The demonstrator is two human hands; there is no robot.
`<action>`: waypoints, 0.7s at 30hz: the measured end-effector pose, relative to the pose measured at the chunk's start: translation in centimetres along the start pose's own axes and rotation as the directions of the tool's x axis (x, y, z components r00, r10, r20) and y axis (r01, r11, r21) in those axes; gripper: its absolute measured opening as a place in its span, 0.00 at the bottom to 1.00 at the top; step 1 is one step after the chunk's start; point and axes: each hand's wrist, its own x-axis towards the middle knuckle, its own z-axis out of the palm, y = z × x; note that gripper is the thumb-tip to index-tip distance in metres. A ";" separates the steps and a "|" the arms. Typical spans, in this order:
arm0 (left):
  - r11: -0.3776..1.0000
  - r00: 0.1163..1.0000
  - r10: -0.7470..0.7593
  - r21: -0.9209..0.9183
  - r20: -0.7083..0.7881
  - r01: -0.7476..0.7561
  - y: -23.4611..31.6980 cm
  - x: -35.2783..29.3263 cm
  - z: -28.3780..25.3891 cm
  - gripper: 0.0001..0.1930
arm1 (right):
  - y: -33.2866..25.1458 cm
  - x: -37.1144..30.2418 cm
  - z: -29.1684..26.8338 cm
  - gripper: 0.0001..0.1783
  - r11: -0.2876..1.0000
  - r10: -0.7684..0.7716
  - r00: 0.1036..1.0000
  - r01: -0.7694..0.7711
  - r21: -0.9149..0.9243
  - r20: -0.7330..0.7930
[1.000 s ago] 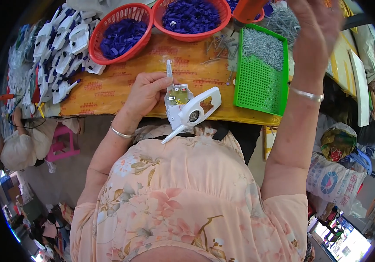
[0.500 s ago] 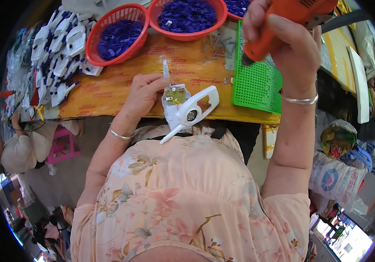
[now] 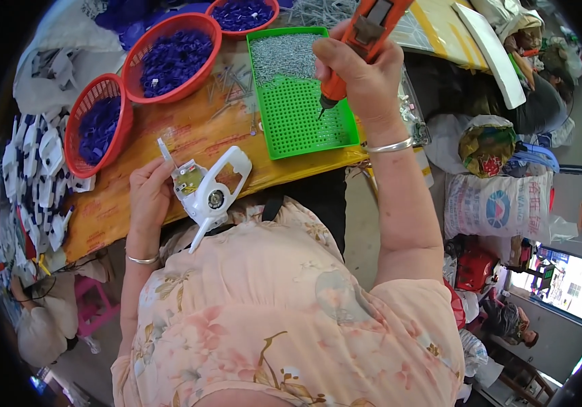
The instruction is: Assembling toy walkie-talkies by applying hot glue to internal components and snapping plastic casings together.
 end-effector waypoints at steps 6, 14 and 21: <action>1.000 1.000 0.015 -0.005 0.019 -0.015 0.0 0.0 -0.3 0.09 | 1.2 -1.4 -0.2 0.11 0.971 -0.128 0.981 0.094 -0.220 -0.145; 0.999 1.000 0.006 -0.036 0.027 -0.005 0.0 -0.2 -0.4 0.09 | 2.2 -1.5 -0.7 0.12 0.971 -0.165 0.958 0.116 -0.210 -0.235; 1.000 0.999 0.012 -0.023 0.042 -0.011 -0.1 -0.1 -0.6 0.09 | 2.6 -1.7 -0.6 0.12 0.977 -0.164 0.961 0.126 -0.172 -0.225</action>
